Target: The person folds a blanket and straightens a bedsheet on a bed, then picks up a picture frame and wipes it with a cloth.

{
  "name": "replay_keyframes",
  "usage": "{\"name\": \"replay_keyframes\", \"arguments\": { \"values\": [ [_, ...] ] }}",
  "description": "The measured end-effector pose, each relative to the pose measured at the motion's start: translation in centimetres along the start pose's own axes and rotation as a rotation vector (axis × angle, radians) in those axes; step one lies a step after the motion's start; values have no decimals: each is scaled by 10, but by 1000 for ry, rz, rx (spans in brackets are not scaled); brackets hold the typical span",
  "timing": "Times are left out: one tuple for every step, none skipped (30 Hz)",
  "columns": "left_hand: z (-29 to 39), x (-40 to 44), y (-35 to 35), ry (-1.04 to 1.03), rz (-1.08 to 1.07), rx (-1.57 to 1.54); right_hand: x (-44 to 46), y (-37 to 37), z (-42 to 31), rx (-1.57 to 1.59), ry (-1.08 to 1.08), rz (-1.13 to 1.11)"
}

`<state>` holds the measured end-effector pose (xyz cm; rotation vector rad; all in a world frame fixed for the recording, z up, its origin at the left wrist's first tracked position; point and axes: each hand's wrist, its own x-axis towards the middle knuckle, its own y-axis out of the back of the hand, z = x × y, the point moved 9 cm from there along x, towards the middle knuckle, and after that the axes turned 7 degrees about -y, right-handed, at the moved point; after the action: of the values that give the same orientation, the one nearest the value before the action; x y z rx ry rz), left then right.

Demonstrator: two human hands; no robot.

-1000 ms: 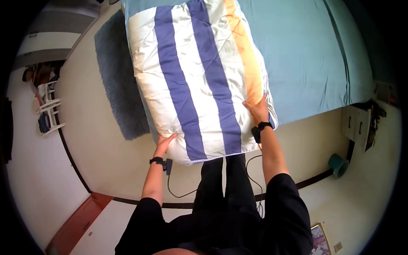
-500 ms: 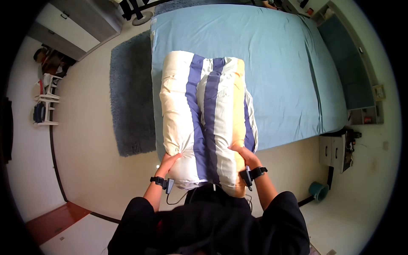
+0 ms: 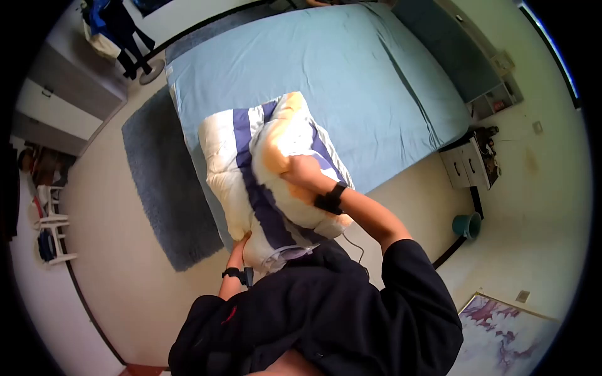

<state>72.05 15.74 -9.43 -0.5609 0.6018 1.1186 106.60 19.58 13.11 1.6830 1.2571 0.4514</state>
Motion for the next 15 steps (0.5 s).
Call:
{"name": "replay_keyframes", "arguments": {
  "values": [
    [2,0,-4,-37,-45,-67,-5,25,-30,-35,77,32],
    [-6,5,-2,-9,-52,-102,-14,52,-41,24,109,82],
    [-13,5,3,28,-57,-136,-22,68,-45,85,138,125],
    [-22,5,14,69,-13,-91,-26,71,-27,138,96,158],
    [-19,8,16,67,-14,-86,-27,74,-5,191,58,191],
    [-20,7,21,68,12,-84,-31,75,28,187,-122,193],
    [-24,6,25,74,39,-86,-40,75,65,179,-301,189],
    [-35,13,30,173,70,-21,-45,61,109,129,-412,239],
    [-29,21,25,126,70,17,-49,34,160,76,-523,286],
    [-26,32,21,107,37,46,-53,-1,207,-41,-590,196],
    [-21,34,16,84,21,76,-68,-37,255,-157,-658,94],
    [-16,36,10,60,6,106,-90,-104,310,-278,-648,-269],
    [-1,40,2,12,7,133,-118,-156,343,-392,-612,-624],
    [8,45,-3,4,-13,215,-141,-164,327,-468,-595,-869],
    [18,43,-11,15,-7,223,-169,-163,309,-538,-571,-1113]
  ]
}}
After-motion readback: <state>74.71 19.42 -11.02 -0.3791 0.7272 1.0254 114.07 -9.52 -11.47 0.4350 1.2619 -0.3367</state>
